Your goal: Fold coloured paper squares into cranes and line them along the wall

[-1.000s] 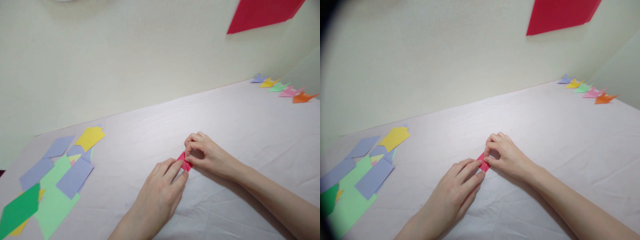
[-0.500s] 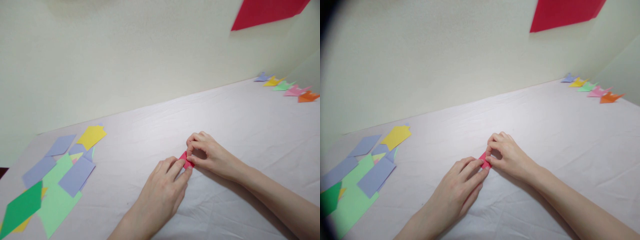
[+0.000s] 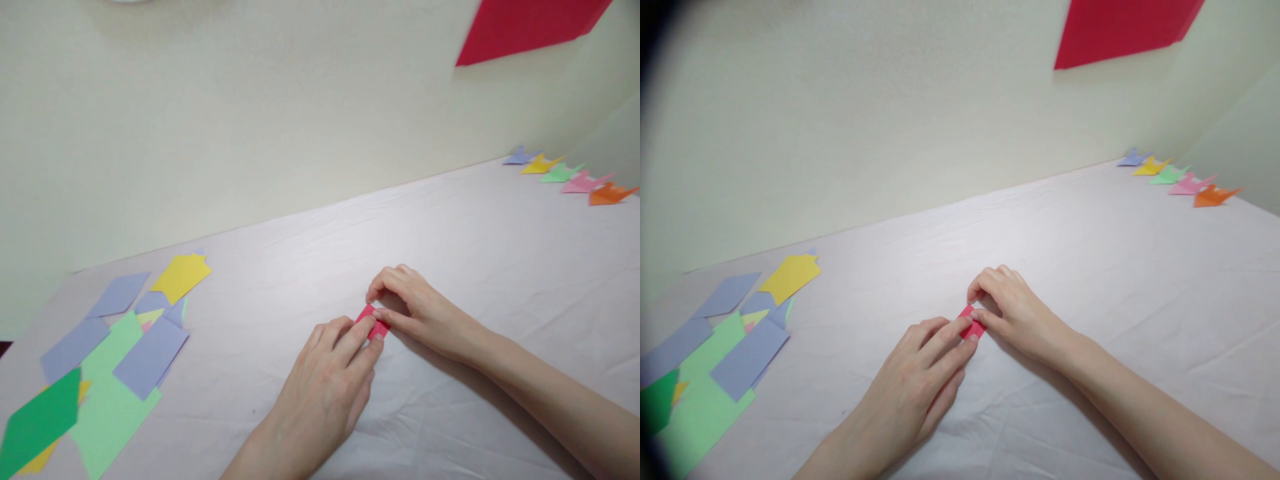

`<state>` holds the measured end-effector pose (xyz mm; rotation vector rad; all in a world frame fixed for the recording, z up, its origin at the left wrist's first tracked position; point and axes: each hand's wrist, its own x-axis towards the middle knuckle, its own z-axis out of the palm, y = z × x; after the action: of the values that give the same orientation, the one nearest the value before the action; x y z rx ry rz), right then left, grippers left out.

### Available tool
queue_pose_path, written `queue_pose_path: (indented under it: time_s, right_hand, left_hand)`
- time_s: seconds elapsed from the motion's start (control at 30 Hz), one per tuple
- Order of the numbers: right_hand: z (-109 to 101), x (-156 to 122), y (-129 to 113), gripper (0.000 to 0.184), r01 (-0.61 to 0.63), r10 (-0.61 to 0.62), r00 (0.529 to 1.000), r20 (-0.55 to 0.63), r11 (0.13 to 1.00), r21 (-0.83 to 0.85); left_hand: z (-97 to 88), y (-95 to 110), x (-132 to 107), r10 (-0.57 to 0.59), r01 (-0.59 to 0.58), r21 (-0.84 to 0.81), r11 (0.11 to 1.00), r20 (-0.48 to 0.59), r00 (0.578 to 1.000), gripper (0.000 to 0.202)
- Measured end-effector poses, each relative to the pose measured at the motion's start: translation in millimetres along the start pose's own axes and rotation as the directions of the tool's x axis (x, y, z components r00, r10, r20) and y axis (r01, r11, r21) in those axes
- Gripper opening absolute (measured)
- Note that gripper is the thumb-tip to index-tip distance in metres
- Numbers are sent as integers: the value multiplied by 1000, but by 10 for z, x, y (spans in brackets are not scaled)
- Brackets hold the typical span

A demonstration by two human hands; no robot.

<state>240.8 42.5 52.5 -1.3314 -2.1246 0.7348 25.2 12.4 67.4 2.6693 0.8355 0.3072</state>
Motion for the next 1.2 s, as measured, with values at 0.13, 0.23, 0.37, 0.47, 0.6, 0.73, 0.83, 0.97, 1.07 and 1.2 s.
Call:
queue_pose_path:
  time_s: [0.13,0.23,0.37,0.47,0.6,0.73,0.83,0.97,1.07,1.2]
  right_hand:
    - [-10,6,-3,8,1,-1,1000,4,1000,5]
    - [-34,8,-18,6,5,-5,1000,26,1000,21]
    - [-66,0,-55,10,-3,1,999,49,999,46]
    - [-70,-7,-87,13,-26,25,999,39,999,25]
    - [-62,-13,-109,21,-49,49,998,41,999,4]
    - [-54,-13,-82,21,-51,50,998,27,998,43]
    - [-46,-4,-48,18,-63,63,998,3,994,84]
    - [-36,4,-28,25,-99,102,994,-26,989,109]
    - [-28,0,-29,24,-87,92,995,-38,989,123]
    - [-22,-11,-39,19,-41,44,998,-37,996,81]
  left_hand:
    - [11,3,-6,10,-10,-2,1000,5,1000,41]
    - [3,23,2,2,-2,8,1000,11,1000,41]
    - [-11,45,10,-8,8,22,1000,20,1000,42]
    - [-9,42,0,-9,8,29,1000,22,1000,43]
    - [3,37,-12,-16,16,21,1000,23,1000,41]
    - [3,37,0,-31,30,33,999,13,999,41]
    - [-5,26,11,-35,34,42,999,17,999,40]
    - [-3,24,5,-25,24,12,1000,46,999,40]
    - [5,55,-7,-36,35,11,999,53,998,46]
    - [5,103,-7,-60,60,8,998,69,996,50]
